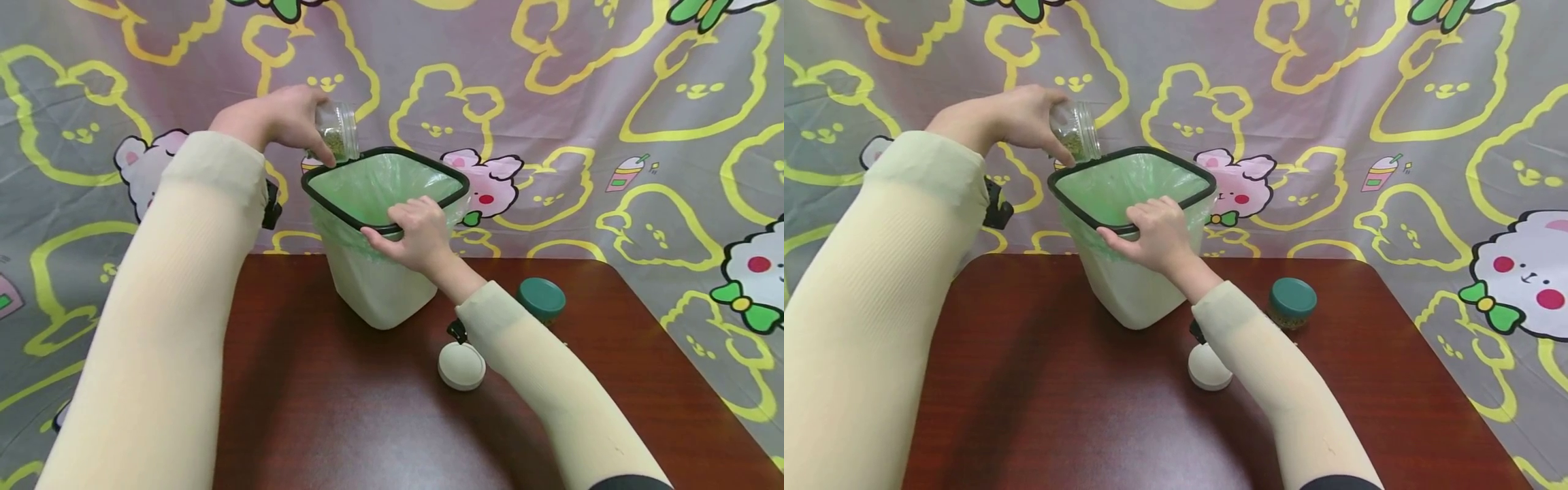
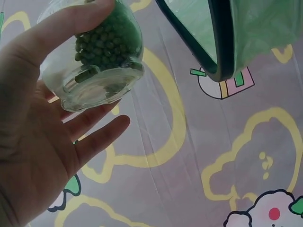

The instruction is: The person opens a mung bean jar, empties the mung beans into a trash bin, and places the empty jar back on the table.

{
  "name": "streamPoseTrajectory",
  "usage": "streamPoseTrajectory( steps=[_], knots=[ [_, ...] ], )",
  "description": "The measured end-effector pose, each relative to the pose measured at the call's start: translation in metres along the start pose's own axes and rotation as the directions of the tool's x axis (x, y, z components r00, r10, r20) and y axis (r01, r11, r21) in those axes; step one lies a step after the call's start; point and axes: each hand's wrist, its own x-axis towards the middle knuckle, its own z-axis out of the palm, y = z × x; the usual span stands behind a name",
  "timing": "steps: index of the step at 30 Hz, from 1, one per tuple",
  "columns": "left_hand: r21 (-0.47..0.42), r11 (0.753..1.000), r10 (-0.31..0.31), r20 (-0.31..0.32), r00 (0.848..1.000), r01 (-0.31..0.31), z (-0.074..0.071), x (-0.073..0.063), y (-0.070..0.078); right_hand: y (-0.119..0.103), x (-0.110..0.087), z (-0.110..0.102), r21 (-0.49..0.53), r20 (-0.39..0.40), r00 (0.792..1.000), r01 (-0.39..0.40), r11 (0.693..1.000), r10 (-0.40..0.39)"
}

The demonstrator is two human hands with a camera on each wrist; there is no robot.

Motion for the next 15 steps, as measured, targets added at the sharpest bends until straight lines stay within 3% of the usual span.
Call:
streamPoseTrajectory(
  steps=[9,15],
  knots=[
    [0.023,0.999,0.024,-0.049,0.999,-0.023,-0.0008,-0.0003,-0.0013,0.0009,-0.0001,0.0006,-0.001,0.010,1.000,0.002,1.000,-0.002],
    [0.011,0.999,0.033,-0.025,0.999,-0.032,0.0013,0.0016,-0.0013,0.0015,-0.0003,0.0005,-0.001,0.010,1.000,0.001,1.000,-0.001]
  ],
)
